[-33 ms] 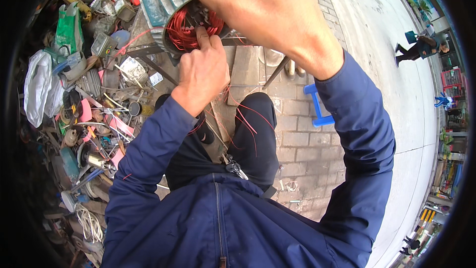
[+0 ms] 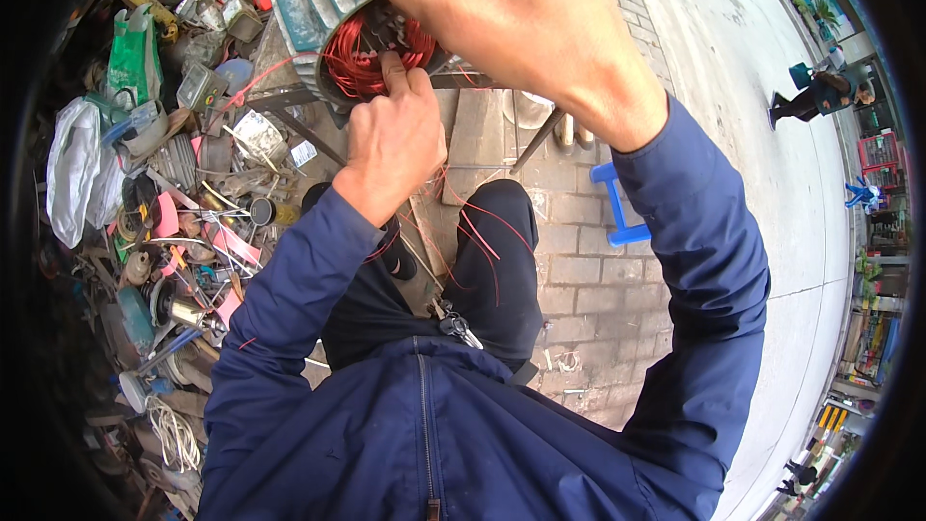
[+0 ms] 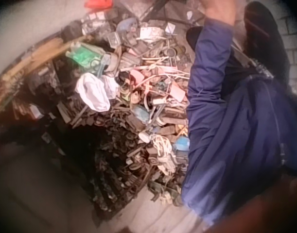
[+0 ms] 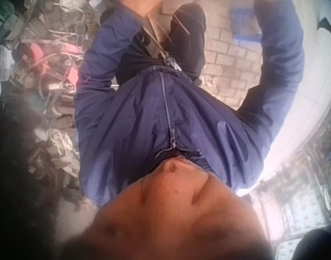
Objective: The person works on a disassembled electric motor stator, using a screwdriver to adjust and remove red copper windings. They then use a metal file to smooth a metal rod, repeatedly filing and inspecting it. The person continues to manipulate the motor windings with the screwdriver throughout the clip.
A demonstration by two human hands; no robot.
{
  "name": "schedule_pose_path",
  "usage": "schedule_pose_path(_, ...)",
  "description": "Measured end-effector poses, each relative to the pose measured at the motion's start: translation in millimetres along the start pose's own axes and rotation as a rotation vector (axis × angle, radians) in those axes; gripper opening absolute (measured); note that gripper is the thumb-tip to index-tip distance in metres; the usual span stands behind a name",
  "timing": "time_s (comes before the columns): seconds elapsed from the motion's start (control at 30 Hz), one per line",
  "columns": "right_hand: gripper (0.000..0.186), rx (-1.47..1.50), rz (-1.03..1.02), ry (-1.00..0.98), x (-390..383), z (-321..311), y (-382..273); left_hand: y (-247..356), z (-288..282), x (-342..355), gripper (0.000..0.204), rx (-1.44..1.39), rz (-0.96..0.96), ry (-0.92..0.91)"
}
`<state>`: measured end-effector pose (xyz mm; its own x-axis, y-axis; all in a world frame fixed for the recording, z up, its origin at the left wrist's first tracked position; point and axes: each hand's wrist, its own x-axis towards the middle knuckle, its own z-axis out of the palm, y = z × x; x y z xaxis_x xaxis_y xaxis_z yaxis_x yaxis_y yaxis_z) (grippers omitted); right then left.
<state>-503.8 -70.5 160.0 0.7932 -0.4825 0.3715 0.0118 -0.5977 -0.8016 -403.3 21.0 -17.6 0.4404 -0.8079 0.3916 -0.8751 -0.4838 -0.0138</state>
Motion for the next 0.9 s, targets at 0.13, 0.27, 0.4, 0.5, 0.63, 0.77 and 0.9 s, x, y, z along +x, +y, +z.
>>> schedule_pose_path(0.13,0.016,0.05,-0.019,-0.046,9,-2,-1,-1,0,0,0.035,-0.016,0.006,-0.014)
schedule_pose_path(0.27,0.015,0.06,0.088,-0.043,21,-1,-3,0,0,0,0.035,-0.006,0.006,-0.012)
schedule_pose_path(0.4,0.017,-0.077,0.229,0.004,26,-1,-16,0,-1,1,0.036,0.007,0.002,-0.013)
schedule_pose_path(0.5,0.018,-0.111,0.28,-0.003,31,1,-25,-1,0,0,0.035,-0.009,0.002,-0.02)
schedule_pose_path(0.63,0.018,-0.074,0.297,-0.037,39,5,-28,-2,2,-2,0.034,-0.03,0.01,-0.018)
schedule_pose_path(0.77,0.018,-0.064,0.229,-0.103,40,-5,-18,-4,-1,-4,0.034,-0.064,0.008,-0.001)
schedule_pose_path(0.9,0.016,0.064,0.182,-0.015,21,-9,11,-16,-17,-13,0.035,-0.225,0.026,-0.045)
